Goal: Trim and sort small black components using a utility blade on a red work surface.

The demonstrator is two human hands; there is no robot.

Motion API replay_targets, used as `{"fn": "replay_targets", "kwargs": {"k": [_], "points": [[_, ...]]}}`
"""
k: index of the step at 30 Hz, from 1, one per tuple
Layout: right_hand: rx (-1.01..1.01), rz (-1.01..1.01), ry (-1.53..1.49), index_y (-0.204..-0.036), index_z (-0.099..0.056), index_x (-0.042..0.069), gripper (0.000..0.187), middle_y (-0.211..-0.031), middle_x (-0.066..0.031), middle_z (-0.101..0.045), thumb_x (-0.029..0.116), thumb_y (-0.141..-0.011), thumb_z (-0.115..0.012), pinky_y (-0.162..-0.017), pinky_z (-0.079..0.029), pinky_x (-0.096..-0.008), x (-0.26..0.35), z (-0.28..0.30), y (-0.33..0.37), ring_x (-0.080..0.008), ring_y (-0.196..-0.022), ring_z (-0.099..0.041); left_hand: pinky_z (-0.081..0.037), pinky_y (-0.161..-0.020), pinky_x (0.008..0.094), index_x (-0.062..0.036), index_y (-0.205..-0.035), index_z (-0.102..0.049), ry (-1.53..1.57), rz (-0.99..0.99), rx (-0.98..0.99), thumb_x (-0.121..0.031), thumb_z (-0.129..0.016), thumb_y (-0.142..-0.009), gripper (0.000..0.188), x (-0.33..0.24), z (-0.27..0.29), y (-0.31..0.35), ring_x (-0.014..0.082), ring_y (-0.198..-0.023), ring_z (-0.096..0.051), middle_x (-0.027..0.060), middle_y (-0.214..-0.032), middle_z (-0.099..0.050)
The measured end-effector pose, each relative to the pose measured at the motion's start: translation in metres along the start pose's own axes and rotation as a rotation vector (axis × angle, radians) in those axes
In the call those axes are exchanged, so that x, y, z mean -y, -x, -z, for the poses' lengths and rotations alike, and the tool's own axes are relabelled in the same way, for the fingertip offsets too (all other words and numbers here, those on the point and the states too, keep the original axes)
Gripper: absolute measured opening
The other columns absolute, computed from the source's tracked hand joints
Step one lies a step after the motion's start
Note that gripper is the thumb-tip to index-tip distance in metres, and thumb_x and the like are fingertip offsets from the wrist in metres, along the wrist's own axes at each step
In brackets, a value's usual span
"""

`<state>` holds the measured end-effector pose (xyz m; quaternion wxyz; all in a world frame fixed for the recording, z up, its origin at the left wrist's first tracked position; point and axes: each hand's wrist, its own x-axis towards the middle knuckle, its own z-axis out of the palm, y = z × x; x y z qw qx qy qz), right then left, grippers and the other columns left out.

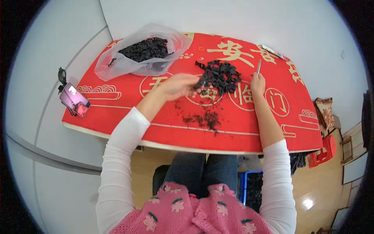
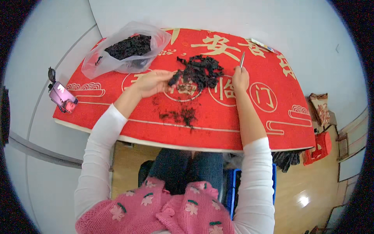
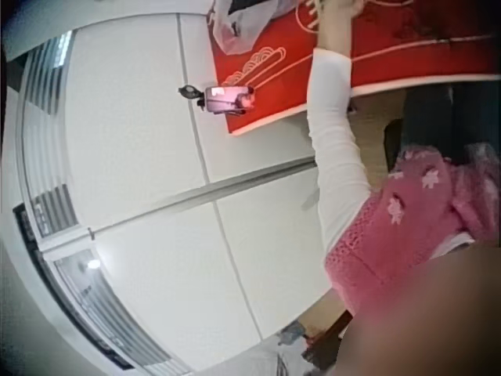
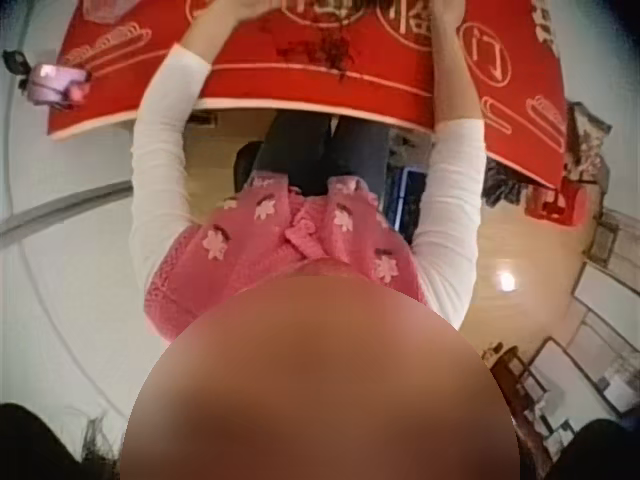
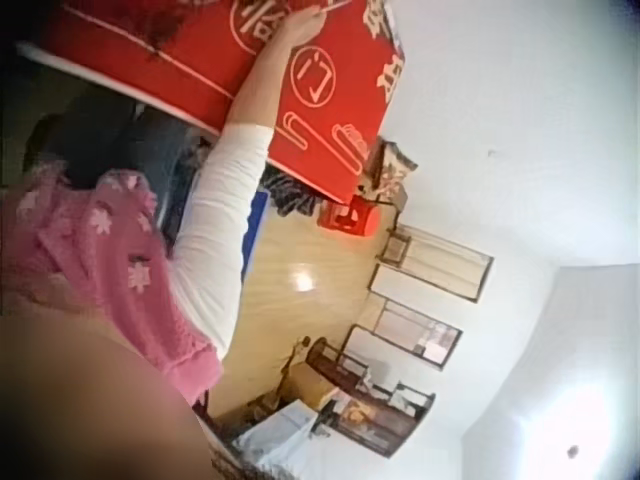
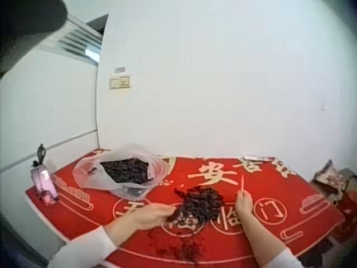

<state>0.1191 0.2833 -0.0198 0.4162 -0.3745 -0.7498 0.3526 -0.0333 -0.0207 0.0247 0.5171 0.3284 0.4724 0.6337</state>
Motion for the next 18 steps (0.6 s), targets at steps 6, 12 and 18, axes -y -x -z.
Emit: {"fn": "replay_targets", "kwargs": {"k": [6,12,18], "points": [[0.193,-0.208,-0.384,-0.091,-0.065,0.006,0.028,-0.058,-0.0003,-0.047,0.029,-0.091,-0.048,-0.049,-0.034,-0.0238,0.024,0.015,0.02,-0.0093,-0.055,-0.043,-0.049,-0.069,0.0196,0.0035,-0.108,-0.06,-0.136,0.023,0.03,-0.001,-0.058,-0.085,0.024,-0.002,-0.027,0.012,0.0136,-0.076,-0.061,0.0108,-0.091,-0.065],[0.18,0.056,-0.386,-0.094,-0.064,0.005,0.033,-0.057,0.0031,-0.041,0.03,-0.096,-0.043,-0.044,-0.025,-0.0209,0.02,-0.003,0.013,-0.0068,-0.048,-0.033,-0.047,-0.069,0.018,0.0022,-0.107,-0.062,-0.33,-0.055,0.055,0.003,-0.065,-0.077,0.03,0.007,-0.031,0.015,0.0098,-0.074,-0.059,0.0091,-0.093,-0.066],[0.236,0.055,-0.411,-0.09,-0.065,0.003,0.042,-0.057,0.0017,-0.04,0.036,-0.097,-0.04,-0.044,-0.025,-0.0218,0.009,-0.002,0.01,-0.0085,-0.049,-0.035,-0.046,-0.068,0.0168,0.0019,-0.106,-0.063,-0.356,-0.096,0.049,0.004,-0.067,-0.074,0.033,0.007,-0.038,0.014,0.0076,-0.073,-0.058,0.0068,-0.092,-0.066]]}}
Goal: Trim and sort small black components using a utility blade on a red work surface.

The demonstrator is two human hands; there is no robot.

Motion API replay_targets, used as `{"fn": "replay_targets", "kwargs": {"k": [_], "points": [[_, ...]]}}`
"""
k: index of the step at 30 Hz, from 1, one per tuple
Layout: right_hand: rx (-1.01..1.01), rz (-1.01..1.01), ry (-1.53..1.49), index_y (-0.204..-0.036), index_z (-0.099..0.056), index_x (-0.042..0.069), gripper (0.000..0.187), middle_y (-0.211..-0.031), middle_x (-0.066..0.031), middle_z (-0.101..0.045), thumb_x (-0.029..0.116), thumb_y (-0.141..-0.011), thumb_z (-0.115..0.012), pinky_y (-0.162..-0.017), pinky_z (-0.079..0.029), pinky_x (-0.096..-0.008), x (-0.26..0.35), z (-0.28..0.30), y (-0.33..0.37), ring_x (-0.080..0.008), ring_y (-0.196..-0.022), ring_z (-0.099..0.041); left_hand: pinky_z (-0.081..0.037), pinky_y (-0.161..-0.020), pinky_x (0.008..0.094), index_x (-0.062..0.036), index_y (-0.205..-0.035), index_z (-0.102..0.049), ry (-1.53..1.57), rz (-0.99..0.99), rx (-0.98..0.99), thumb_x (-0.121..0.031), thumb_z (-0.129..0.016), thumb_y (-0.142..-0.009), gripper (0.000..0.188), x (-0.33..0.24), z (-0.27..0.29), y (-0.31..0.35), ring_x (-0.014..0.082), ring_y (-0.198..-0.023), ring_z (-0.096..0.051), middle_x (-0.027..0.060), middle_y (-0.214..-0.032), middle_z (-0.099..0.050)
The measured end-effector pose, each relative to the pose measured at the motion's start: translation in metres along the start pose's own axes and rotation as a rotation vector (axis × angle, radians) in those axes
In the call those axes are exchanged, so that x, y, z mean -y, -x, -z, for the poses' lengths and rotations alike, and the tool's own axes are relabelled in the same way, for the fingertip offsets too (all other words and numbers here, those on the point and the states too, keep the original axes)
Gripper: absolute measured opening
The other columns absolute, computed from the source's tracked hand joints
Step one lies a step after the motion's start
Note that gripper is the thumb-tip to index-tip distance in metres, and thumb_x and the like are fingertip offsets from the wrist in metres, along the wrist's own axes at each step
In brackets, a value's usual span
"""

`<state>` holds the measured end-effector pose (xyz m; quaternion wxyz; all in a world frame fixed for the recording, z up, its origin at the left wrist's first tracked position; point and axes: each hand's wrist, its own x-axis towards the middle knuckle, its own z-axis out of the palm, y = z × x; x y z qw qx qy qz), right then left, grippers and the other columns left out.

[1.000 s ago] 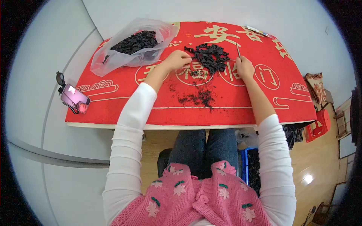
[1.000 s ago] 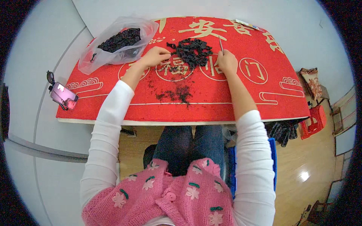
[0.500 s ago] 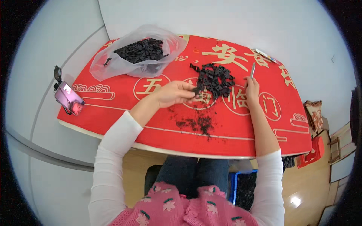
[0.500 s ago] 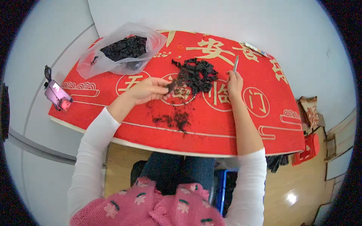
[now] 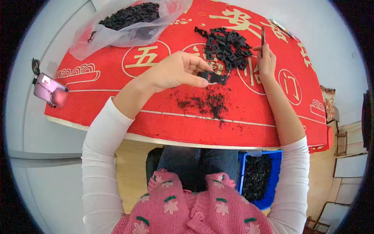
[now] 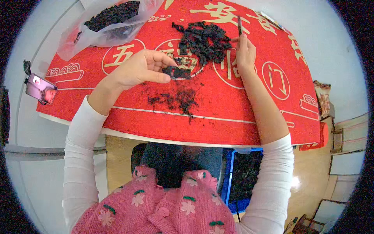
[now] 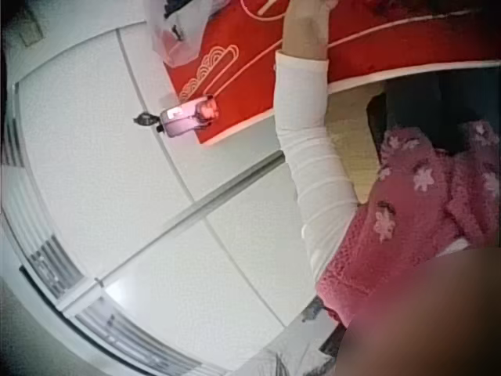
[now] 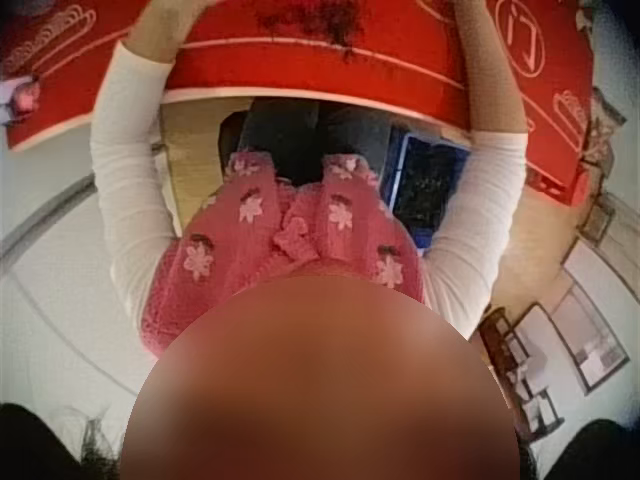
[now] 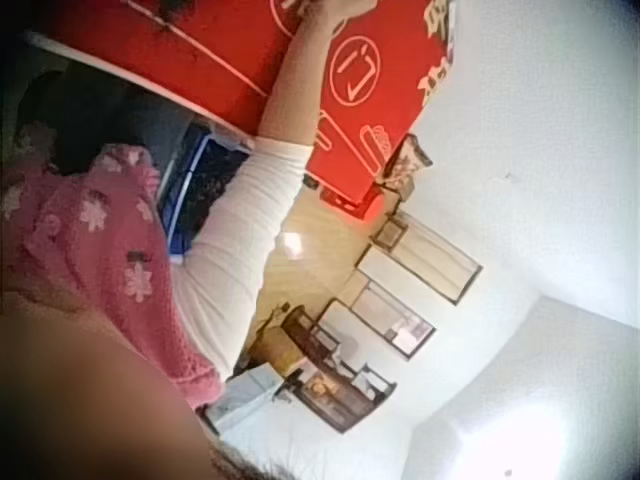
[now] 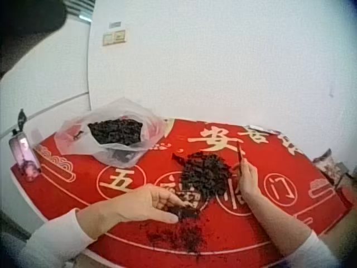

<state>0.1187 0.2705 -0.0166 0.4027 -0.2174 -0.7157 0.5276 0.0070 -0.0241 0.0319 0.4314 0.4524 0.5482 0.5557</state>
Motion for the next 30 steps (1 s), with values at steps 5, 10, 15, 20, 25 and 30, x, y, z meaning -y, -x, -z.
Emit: {"fn": "replay_targets", "kwargs": {"k": [5,10,15,20,25,30], "points": [[-0.029,-0.154,-0.251,-0.089,-0.062,0.003,0.044,-0.056,0.0034,-0.034,0.039,-0.099,-0.038,-0.043,-0.021,-0.0212,0.023,-0.005,0.028,-0.0061,-0.046,-0.028,-0.045,-0.067,0.0165,0.0016,-0.108,-0.063,-0.029,0.001,0.016,0.005,-0.066,-0.074,0.034,-0.004,-0.002,0.007,0.0079,-0.074,-0.058,0.0061,-0.092,-0.065],[0.082,-0.306,-0.431,-0.087,-0.06,0.003,0.048,-0.055,0.003,-0.033,0.043,-0.099,-0.036,-0.042,-0.02,-0.0226,0.046,-0.006,0.078,-0.0069,-0.046,-0.026,-0.045,-0.068,0.0163,0.0007,-0.107,-0.063,-0.17,0.09,0.068,0.005,-0.067,-0.075,0.033,0.005,0.005,0.013,0.008,-0.074,-0.058,0.0056,-0.091,-0.065],[0.304,-0.099,-0.252,-0.09,-0.063,0.002,0.047,-0.058,0.0017,-0.039,0.038,-0.1,-0.034,-0.047,-0.025,-0.0217,0.052,0.011,0.076,-0.0075,-0.051,-0.033,-0.044,-0.062,0.0183,-0.0012,-0.099,-0.067,-0.086,0.039,-0.037,-0.007,-0.072,-0.074,0.026,0.006,-0.01,0.009,0.0097,-0.067,-0.054,0.0056,-0.08,-0.062],[0.39,-0.114,-0.181,-0.092,-0.064,0.0,0.046,-0.06,0.0011,-0.041,0.035,-0.099,-0.035,-0.048,-0.026,-0.0212,0.054,0.009,0.082,-0.0072,-0.052,-0.033,-0.043,-0.059,0.0193,-0.0017,-0.097,-0.068,-0.219,-0.066,-0.147,-0.009,-0.072,-0.074,0.024,0.014,-0.003,0.01,0.0092,-0.064,-0.052,0.005,-0.078,-0.062],[0.491,0.043,-0.075,-0.095,-0.063,-0.001,0.037,-0.063,-0.0012,-0.047,0.028,-0.098,-0.039,-0.05,-0.03,-0.0205,0.066,0.003,0.097,-0.008,-0.052,-0.036,-0.045,-0.067,0.0171,0.001,-0.103,-0.063,-0.311,-0.122,-0.129,0.005,-0.067,-0.076,0.027,0.015,-0.005,0.008,0.0076,-0.072,-0.055,0.0052,-0.088,-0.063],[0.479,0.121,-0.079,-0.096,-0.061,-0.001,0.028,-0.068,-0.0037,-0.053,0.02,-0.097,-0.042,-0.052,-0.034,-0.0202,0.07,-0.002,0.108,-0.009,-0.054,-0.041,-0.046,-0.069,0.0177,0.0012,-0.105,-0.063,-0.451,-0.156,-0.143,0.006,-0.065,-0.077,0.029,0.018,-0.002,0.009,0.0079,-0.075,-0.057,0.0063,-0.091,-0.064]]}}
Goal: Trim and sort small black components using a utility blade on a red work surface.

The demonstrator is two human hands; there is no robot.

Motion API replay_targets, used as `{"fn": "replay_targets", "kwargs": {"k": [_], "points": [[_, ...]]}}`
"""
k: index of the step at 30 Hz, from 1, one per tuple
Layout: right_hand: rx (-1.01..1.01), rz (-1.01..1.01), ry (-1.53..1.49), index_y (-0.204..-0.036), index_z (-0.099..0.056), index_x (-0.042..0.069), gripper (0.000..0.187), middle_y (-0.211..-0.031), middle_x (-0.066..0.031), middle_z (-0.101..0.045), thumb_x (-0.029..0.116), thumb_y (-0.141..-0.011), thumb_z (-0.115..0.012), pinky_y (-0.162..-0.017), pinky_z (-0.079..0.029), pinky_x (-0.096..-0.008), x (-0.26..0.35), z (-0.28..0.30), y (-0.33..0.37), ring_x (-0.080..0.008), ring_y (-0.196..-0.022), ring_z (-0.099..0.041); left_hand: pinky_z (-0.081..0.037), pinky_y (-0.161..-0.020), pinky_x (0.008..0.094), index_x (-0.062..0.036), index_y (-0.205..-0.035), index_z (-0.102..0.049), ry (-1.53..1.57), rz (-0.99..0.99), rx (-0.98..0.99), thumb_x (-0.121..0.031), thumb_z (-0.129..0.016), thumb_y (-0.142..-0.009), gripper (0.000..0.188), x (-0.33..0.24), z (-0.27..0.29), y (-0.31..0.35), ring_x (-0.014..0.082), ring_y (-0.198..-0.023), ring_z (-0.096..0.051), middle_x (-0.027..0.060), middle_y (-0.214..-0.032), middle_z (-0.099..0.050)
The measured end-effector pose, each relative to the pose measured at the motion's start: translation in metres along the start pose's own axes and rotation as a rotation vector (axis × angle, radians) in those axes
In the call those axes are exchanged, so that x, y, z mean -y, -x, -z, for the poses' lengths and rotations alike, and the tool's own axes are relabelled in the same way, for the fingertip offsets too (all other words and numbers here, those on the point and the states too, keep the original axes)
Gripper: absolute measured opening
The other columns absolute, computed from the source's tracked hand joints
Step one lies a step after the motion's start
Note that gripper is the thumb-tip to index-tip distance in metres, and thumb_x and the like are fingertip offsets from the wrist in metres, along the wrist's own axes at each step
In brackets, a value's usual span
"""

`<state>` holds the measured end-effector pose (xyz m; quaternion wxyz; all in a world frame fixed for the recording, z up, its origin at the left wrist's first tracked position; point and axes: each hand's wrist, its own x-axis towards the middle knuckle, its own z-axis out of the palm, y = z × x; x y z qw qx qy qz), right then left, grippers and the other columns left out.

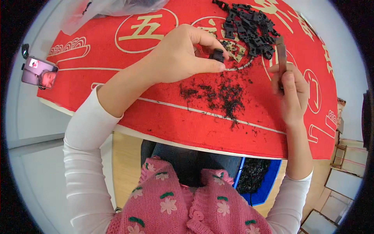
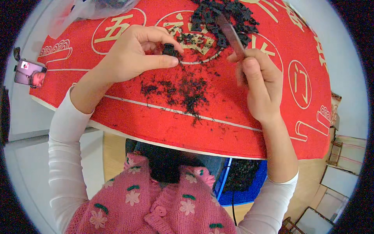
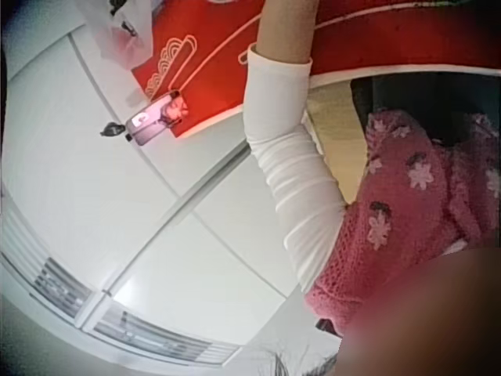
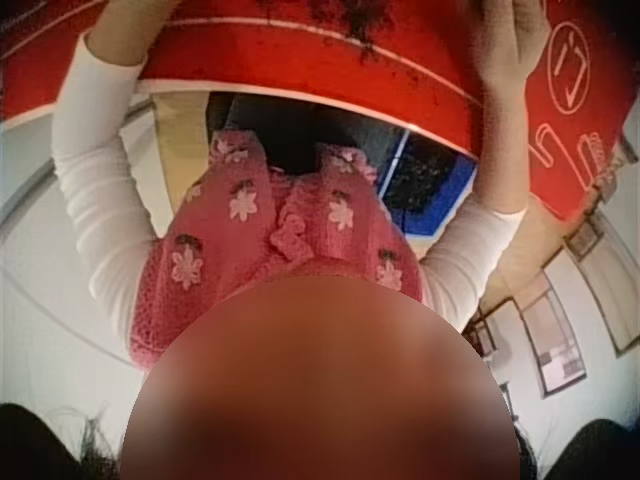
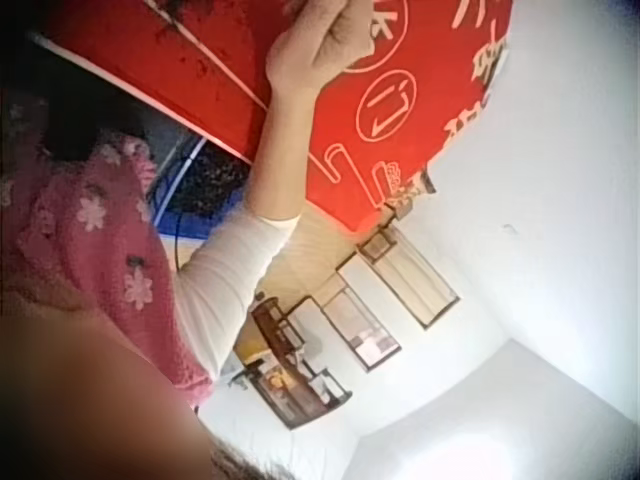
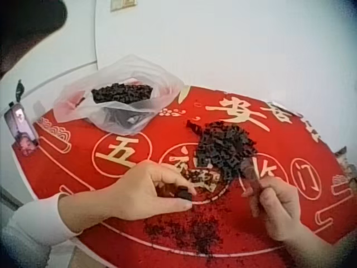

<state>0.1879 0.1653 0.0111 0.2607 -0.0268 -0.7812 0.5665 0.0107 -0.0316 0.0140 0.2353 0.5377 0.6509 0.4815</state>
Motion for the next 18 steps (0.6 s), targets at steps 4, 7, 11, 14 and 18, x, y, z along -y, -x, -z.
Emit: {"fn": "replay_targets", "kwargs": {"k": [4,7,11,14,18], "points": [[0.077,-0.009,0.051,-0.095,-0.06,0.0,0.024,-0.069,-0.0044,-0.055,0.016,-0.097,-0.043,-0.053,-0.035,-0.0201,0.002,0.002,0.0,-0.0097,-0.055,-0.044,-0.047,-0.069,0.0188,0.0012,-0.108,-0.063,0.041,-0.017,-0.092,0.005,-0.063,-0.079,0.029,0.001,-0.004,-0.001,0.0079,-0.075,-0.057,0.0067,-0.092,-0.064],[0.112,-0.034,0.078,-0.094,-0.059,0.0,0.023,-0.069,-0.0036,-0.054,0.016,-0.097,-0.042,-0.053,-0.035,-0.02,0.004,0.003,0.0,-0.0095,-0.055,-0.044,-0.047,-0.069,0.019,0.0014,-0.109,-0.063,0.057,-0.002,-0.122,0.005,-0.062,-0.08,0.029,-0.002,-0.004,-0.002,0.0078,-0.076,-0.057,0.007,-0.094,-0.064],[0.157,-0.102,0.086,-0.091,-0.057,0.002,0.026,-0.067,-0.0006,-0.049,0.02,-0.097,-0.04,-0.051,-0.031,-0.0198,0.005,0.001,0.0,-0.0083,-0.054,-0.042,-0.047,-0.069,0.0184,0.0022,-0.111,-0.062,0.052,0.081,-0.129,0.004,-0.06,-0.082,0.029,-0.006,-0.001,0.0,0.0077,-0.077,-0.057,0.0076,-0.095,-0.065],[0.154,-0.121,0.082,-0.091,-0.059,0.002,0.024,-0.065,-0.0013,-0.052,0.017,-0.097,-0.043,-0.053,-0.034,-0.0202,0.006,0.001,-0.002,-0.009,-0.055,-0.044,-0.047,-0.068,0.0169,0.0026,-0.113,-0.061,0.051,-0.014,-0.029,0.003,-0.059,-0.083,0.031,0.002,0.005,-0.002,0.007,-0.076,-0.058,0.0073,-0.094,-0.065],[0.117,-0.106,0.094,-0.091,-0.06,0.002,0.023,-0.063,-0.0005,-0.051,0.017,-0.097,-0.044,-0.054,-0.035,-0.0199,0.002,0.003,-0.005,-0.0083,-0.055,-0.043,-0.047,-0.068,0.0159,0.0028,-0.113,-0.061,0.141,0.084,0.006,0.003,-0.06,-0.083,0.03,-0.007,0.01,-0.003,0.007,-0.075,-0.058,0.0073,-0.093,-0.065]]}}
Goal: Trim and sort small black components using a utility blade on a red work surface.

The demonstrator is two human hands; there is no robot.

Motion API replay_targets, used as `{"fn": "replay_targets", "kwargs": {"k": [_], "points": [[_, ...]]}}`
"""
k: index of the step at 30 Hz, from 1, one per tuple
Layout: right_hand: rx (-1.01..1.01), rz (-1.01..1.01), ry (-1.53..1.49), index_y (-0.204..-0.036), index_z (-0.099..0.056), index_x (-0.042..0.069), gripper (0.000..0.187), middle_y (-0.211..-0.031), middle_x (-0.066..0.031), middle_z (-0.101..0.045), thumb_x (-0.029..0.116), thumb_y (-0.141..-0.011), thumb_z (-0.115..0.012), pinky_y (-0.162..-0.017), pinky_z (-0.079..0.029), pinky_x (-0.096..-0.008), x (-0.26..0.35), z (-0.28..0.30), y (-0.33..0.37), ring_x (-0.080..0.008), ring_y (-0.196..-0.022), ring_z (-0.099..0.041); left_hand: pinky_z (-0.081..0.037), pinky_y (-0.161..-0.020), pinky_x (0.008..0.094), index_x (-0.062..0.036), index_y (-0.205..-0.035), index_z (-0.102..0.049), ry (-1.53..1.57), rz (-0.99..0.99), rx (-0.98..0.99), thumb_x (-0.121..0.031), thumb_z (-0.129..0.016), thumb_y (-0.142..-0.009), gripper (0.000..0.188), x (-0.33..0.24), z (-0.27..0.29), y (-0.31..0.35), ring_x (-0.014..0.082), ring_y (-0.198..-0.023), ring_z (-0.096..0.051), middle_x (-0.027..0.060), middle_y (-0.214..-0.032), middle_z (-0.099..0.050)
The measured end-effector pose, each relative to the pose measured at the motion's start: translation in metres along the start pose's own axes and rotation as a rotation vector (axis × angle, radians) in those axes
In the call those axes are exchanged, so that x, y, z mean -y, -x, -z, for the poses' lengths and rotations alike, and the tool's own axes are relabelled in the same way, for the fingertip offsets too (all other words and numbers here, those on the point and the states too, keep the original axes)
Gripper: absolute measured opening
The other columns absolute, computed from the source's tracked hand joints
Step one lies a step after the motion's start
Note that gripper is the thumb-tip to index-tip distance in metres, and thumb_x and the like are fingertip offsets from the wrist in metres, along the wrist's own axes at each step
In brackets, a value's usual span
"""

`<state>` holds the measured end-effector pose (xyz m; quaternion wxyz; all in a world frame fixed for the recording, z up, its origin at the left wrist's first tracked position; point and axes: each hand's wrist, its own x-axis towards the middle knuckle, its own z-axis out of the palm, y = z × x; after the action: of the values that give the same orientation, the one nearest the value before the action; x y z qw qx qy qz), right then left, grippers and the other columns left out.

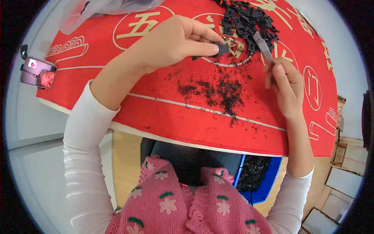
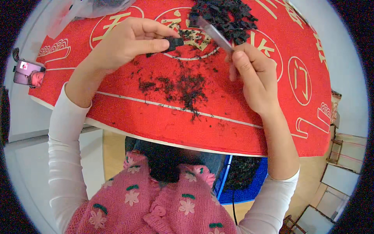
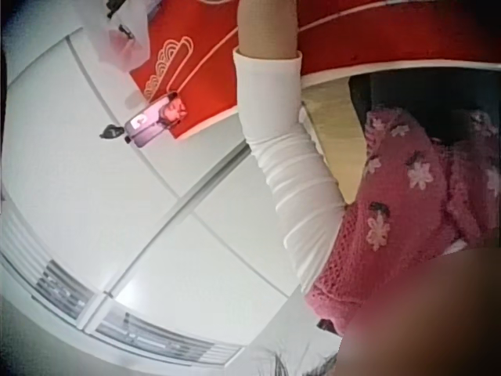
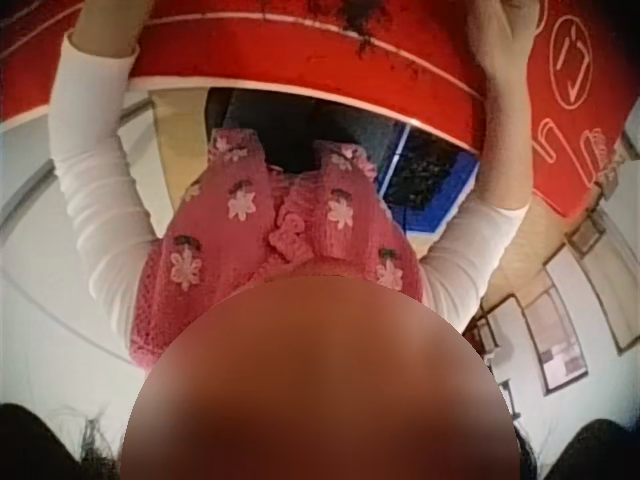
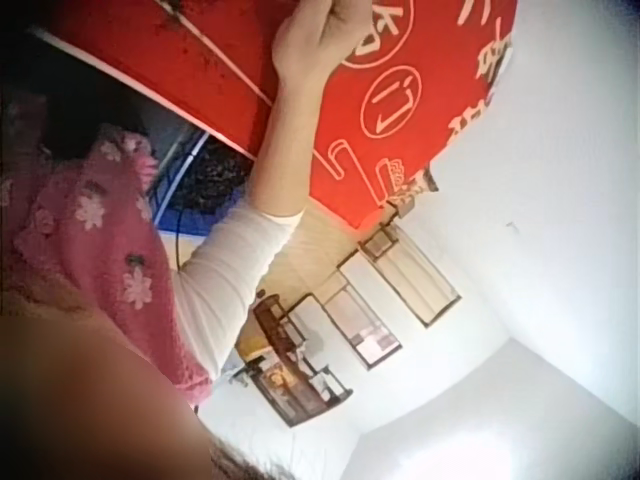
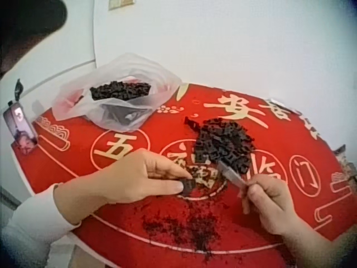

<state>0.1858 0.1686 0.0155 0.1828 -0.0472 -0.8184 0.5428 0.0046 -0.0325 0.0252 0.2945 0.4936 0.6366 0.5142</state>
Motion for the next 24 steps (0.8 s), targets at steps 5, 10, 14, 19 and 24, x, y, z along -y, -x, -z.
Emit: {"fn": "replay_targets", "kwargs": {"k": [5,10,14,19,24], "points": [[-0.097,0.004,0.013,-0.092,-0.061,0.002,0.023,-0.064,0.0011,-0.05,0.018,-0.097,-0.045,-0.054,-0.034,-0.019,-0.003,0.008,-0.003,-0.0068,-0.057,-0.042,-0.047,-0.068,0.0157,0.0026,-0.109,-0.062,0.224,0.155,-0.002,0.003,-0.06,-0.082,0.027,-0.007,-0.002,0.0,0.0073,-0.074,-0.059,0.0076,-0.091,-0.065],[-0.183,-0.004,-0.067,-0.097,-0.063,0.003,0.02,-0.067,0.0019,-0.05,0.016,-0.096,-0.048,-0.053,-0.033,-0.0178,-0.009,0.008,-0.006,-0.0056,-0.058,-0.042,-0.048,-0.068,0.0165,0.0027,-0.103,-0.064,0.34,0.155,-0.013,0.002,-0.061,-0.082,0.021,-0.006,-0.007,0.001,0.008,-0.073,-0.059,0.0078,-0.091,-0.066],[-0.187,0.0,-0.101,-0.1,-0.064,0.003,0.018,-0.07,0.0016,-0.052,0.013,-0.094,-0.051,-0.053,-0.033,-0.0178,-0.011,0.006,-0.004,-0.0055,-0.059,-0.042,-0.048,-0.067,0.0171,0.0032,-0.098,-0.065,0.144,0.04,-0.026,0.002,-0.062,-0.082,0.017,0.002,-0.007,0.002,0.0089,-0.072,-0.059,0.0077,-0.09,-0.066],[-0.103,0.005,0.097,-0.105,-0.065,0.003,0.019,-0.073,-0.0006,-0.055,0.006,-0.088,-0.056,-0.052,-0.036,-0.0206,-0.008,0.0,0.0,-0.0084,-0.058,-0.044,-0.049,-0.066,0.018,0.0037,-0.094,-0.066,-0.423,-0.152,-0.035,0.001,-0.065,-0.08,0.014,0.007,-0.007,0.001,0.0097,-0.07,-0.059,0.0069,-0.086,-0.066],[-0.061,0.106,0.439,-0.109,-0.064,0.004,0.029,-0.078,-0.0037,-0.057,-0.003,-0.082,-0.057,-0.053,-0.039,-0.0237,0.001,-0.01,0.005,-0.0126,-0.058,-0.046,-0.048,-0.064,0.0186,0.0041,-0.09,-0.067,-0.488,-0.032,-0.111,0.001,-0.066,-0.079,0.011,-0.001,-0.018,0.002,0.0097,-0.069,-0.059,0.0062,-0.082,-0.067]]}}
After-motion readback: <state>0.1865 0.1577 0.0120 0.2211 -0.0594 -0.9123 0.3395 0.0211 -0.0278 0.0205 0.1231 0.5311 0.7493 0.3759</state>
